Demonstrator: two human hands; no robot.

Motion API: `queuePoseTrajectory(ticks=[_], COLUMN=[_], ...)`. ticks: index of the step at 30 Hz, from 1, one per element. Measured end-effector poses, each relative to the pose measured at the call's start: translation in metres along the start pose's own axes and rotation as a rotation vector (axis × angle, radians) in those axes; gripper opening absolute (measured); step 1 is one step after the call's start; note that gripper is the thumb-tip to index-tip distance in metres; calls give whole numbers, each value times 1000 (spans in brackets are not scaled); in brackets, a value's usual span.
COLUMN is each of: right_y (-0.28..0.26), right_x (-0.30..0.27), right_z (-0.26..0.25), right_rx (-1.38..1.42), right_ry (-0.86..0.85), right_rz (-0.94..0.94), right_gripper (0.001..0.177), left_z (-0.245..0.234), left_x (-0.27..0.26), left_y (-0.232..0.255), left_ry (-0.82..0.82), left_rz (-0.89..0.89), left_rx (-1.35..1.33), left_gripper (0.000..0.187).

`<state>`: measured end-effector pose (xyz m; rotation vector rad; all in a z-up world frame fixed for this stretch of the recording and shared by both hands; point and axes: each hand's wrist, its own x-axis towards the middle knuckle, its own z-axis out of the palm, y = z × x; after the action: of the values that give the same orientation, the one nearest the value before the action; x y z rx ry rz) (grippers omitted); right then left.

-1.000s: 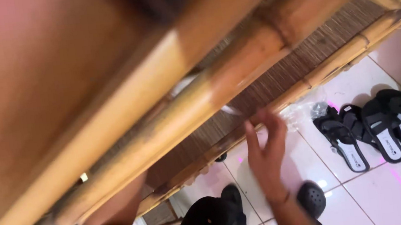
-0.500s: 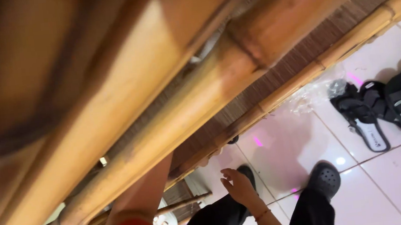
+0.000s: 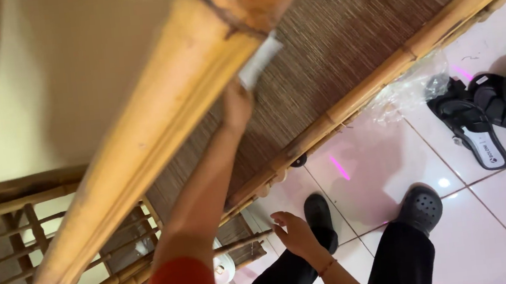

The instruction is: The person wipes down the surfaces and frame of a bamboo shoe rack using a white cloth, moving across multiple shelves.

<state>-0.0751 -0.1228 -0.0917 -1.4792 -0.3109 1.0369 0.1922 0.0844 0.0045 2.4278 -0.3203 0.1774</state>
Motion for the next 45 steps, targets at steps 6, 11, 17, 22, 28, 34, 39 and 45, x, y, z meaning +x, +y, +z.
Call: queuePoseTrajectory(ticks=[6,11,17,22,28,34,39,45], right_y=[4,2,-6,-9,-9,-3,1,2], right_x=[-8,-13,-10,-6,-1,-4,-5,-9], right_z=[-4,-7,-10,-11,-8,-1,2,0], right_rx=[0,-52,28,19,24,26,12,35], right_ry=[-16,-75,-37,-55,-68,-47,-53,6], right_rz=[75,65,121,150,111,92,84,94], right_gripper=[32,31,32,32,32,32,32,30], left_z=[-36,-73,-26,-15,13,40,-2,-46], left_x=[-40,-43,-40,9,78,139,103,44], left_y=[-34,-116,-117,-121,-146,-110,12,-45], left_ry=[222,698,664,635,587,355,-216,444], left_rz=[-438,-571,-589,-504,-437,-463,-180,-413], left_rx=[-63,-21,35,48,79,240,-343,-181], left_gripper=[37,37,36,36,35,34,41,44])
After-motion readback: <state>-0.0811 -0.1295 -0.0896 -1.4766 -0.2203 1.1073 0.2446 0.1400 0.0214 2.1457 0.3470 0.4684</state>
